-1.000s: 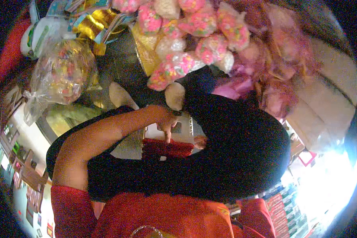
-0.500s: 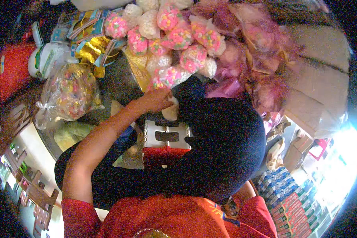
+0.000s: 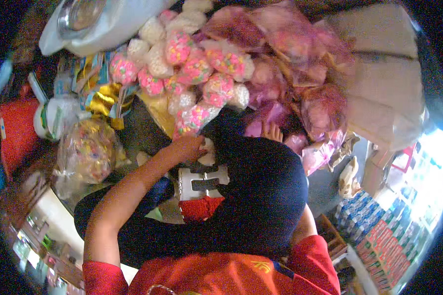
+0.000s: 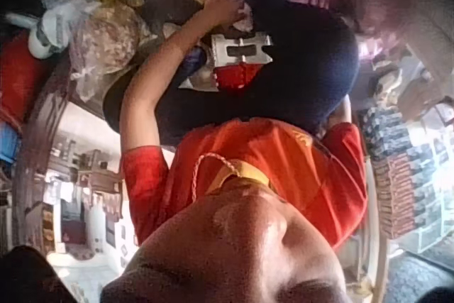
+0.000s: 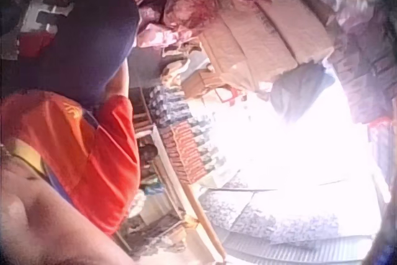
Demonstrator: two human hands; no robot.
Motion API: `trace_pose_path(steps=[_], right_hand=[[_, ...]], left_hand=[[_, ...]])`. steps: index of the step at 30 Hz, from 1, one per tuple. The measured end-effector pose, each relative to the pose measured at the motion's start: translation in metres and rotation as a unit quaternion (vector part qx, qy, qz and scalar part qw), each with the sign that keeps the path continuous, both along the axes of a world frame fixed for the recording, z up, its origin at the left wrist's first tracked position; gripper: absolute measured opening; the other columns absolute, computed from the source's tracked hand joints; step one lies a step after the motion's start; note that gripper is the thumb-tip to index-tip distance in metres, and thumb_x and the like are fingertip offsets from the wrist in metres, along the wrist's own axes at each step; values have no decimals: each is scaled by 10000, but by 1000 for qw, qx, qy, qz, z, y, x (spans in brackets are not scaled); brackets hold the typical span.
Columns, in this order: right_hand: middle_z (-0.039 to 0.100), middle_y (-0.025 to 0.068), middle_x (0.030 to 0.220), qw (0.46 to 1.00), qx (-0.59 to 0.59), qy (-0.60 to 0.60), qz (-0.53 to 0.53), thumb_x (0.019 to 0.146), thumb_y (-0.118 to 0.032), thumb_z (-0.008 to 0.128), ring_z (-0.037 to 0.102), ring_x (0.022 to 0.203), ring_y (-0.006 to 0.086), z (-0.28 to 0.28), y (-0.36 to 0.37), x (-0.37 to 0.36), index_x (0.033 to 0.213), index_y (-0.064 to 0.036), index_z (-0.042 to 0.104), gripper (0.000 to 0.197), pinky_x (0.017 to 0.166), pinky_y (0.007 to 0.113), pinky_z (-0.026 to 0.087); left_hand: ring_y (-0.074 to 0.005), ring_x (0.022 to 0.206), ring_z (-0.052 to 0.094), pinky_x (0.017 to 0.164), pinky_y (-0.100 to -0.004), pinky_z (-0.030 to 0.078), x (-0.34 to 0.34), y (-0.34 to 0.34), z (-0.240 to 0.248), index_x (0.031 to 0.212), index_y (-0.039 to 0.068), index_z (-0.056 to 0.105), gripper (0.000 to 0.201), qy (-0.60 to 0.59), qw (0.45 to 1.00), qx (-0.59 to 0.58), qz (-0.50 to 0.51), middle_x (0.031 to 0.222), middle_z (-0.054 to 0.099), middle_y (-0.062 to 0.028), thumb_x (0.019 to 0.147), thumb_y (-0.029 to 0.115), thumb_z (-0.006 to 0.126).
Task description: Sort and pack small bags of colorful candy or snacks into a larger pink plastic bag in a storage area.
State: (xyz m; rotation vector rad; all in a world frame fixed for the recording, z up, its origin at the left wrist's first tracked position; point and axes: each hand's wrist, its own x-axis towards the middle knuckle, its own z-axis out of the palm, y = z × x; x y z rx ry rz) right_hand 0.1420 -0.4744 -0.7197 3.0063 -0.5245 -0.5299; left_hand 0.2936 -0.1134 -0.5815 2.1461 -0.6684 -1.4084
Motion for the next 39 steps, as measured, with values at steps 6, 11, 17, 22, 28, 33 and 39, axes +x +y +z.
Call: trace_pose_path(steps=[6,11,17,22,28,33,39], right_hand=[[635,153,1152,966,-196,-98,135,779,-499,666,616,947,300,-2,-10,25,1405,-45,420,811,871,492,461],[701,165,997,992,40,-6,-119,821,-378,633,674,961,334,40,16,42,1061,-30,640,423,930,497,469],[679,214,1122,882,232,-33,-408,751,-445,725,661,1070,357,65,29,68,1269,-4,475,725,984,531,442],[665,272,1091,875,285,-114,-375,792,-342,698,644,1033,432,76,32,72,1186,12,525,557,879,494,519],[672,267,1075,892,260,-94,-358,791,-453,692,652,1015,428,89,18,82,1149,-56,627,539,868,501,522],[658,301,1093,919,305,-36,-245,723,-619,716,645,1038,440,67,13,69,1152,-34,660,727,881,485,520],[657,287,1131,910,338,12,-239,719,-561,734,645,1063,417,52,25,50,1197,54,604,789,916,448,505]], left_hand=[[-420,997,639,850,-503,498,13,14,61,1125,1,589,381,-45,999,-6,26,1064,647,-267,912,317,585],[-383,965,658,837,-441,507,18,11,165,1177,10,573,339,-23,998,-33,53,1057,670,-226,899,202,588],[-354,961,667,834,-419,509,2,-3,266,1208,27,580,330,-215,973,-71,41,1073,683,-191,913,171,611],[-299,868,681,785,-377,518,10,-4,279,1165,24,624,267,-208,965,-78,139,1082,686,-167,922,136,633],[-257,819,689,735,-360,529,21,2,269,1156,37,628,277,-207,957,-138,150,1042,691,-144,939,208,635],[-178,807,689,687,-314,539,16,15,258,1136,20,635,227,-307,930,-189,75,969,695,-101,954,155,627],[-214,871,695,741,-318,553,36,-5,238,1132,-5,630,250,-81,959,-187,200,1024,692,-136,961,176,607]])
